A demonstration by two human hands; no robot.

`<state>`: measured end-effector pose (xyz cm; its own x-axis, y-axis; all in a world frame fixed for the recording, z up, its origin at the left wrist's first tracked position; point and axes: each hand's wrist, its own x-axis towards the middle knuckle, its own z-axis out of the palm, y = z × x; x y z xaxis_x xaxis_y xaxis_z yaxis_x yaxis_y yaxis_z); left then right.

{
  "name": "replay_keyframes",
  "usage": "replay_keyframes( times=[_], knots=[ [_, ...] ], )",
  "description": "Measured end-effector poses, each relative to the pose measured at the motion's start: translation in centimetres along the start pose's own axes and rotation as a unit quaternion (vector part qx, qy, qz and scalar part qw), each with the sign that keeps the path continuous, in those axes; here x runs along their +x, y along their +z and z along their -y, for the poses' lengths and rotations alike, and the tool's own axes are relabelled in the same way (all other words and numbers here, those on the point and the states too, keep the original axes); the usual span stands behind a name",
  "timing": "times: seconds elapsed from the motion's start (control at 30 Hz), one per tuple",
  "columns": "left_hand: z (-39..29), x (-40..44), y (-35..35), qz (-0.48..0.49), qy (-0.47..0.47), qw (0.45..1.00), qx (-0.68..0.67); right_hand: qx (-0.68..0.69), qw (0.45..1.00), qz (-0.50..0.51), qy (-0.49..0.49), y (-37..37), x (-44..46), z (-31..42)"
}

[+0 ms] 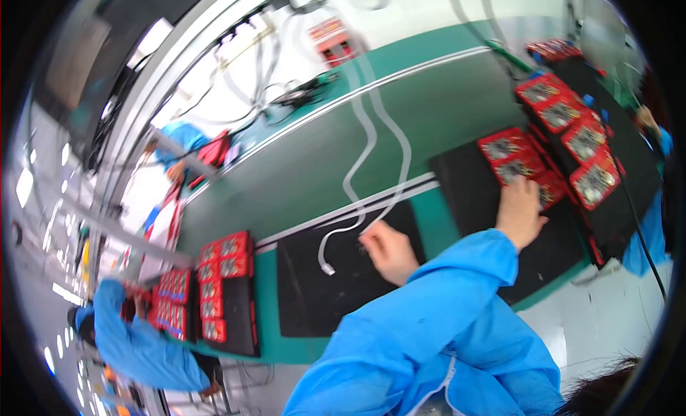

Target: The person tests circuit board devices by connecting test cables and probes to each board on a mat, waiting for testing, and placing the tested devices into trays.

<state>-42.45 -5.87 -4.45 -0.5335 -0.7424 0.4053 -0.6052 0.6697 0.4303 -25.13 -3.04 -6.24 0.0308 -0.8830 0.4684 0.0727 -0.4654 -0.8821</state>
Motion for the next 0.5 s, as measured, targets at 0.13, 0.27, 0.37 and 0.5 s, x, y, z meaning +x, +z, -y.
replay_keyframes(
  times=[0.13, 0.27, 0.37, 0.5],
  knots=[
    [0.7, 0.2, 2.3, -0.053, -0.006, 0.998, -0.038, 0.024, 0.999, -0.01, 0.025, 0.2, 0.0, -0.8],
    [-0.4, 0.1, 0.7, 0.075, -0.043, 0.994, 0.07, 0.039, 0.998, -0.002, 0.044, 0.0, 0.3, -0.6],
    [-0.5, -1.9, -3.6, 0.105, -0.005, 0.99, 0.094, 0.03, 0.998, -0.003, 0.055, -0.1, 0.3, -0.7],
    [0.3, -7.1, -13.2, -0.01, 0.035, 0.999, 0.018, 0.02, 0.994, -0.004, 0.105, -0.8, 0.5, -0.4]
  ],
)
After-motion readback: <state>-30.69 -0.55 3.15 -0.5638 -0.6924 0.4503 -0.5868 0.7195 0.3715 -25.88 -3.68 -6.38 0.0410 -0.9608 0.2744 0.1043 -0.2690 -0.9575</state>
